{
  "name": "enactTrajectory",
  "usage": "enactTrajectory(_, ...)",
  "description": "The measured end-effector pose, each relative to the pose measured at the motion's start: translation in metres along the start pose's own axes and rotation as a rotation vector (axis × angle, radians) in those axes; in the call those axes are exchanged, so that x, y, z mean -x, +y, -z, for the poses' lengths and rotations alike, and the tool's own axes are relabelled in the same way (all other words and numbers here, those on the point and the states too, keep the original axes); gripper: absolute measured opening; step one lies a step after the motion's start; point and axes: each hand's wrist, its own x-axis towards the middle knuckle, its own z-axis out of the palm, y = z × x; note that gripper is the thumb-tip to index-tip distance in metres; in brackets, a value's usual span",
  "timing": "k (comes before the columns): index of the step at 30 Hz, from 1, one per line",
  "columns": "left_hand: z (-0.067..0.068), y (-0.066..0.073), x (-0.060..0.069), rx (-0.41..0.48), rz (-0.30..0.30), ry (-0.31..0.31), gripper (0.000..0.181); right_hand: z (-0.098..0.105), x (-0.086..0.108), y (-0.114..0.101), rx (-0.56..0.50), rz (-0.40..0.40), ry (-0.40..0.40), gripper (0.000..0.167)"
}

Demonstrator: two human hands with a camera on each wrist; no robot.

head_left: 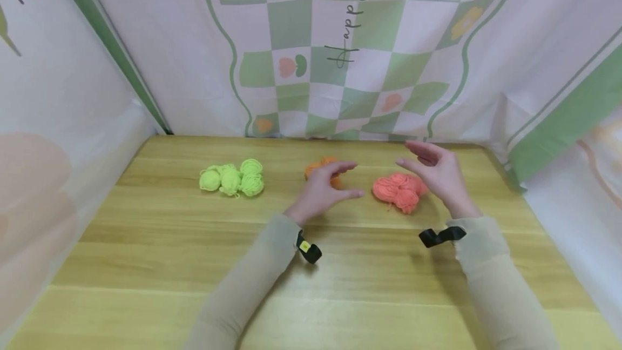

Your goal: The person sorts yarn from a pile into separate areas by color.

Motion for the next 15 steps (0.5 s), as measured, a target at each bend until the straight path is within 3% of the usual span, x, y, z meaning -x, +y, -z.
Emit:
enactTrajectory(8,-0.025,-0.001,0.002,-0.050,0.038,-0.077,0.071,0.008,0.006,0.007,0.033,-0.023,-0.008,0.065)
enactTrajectory(15,-0.038,-0.007,0.000,-0.032,0.004,-0.096,0.073,0.010,0.009,0.016,0.068,-0.027,-0.018,0.065)
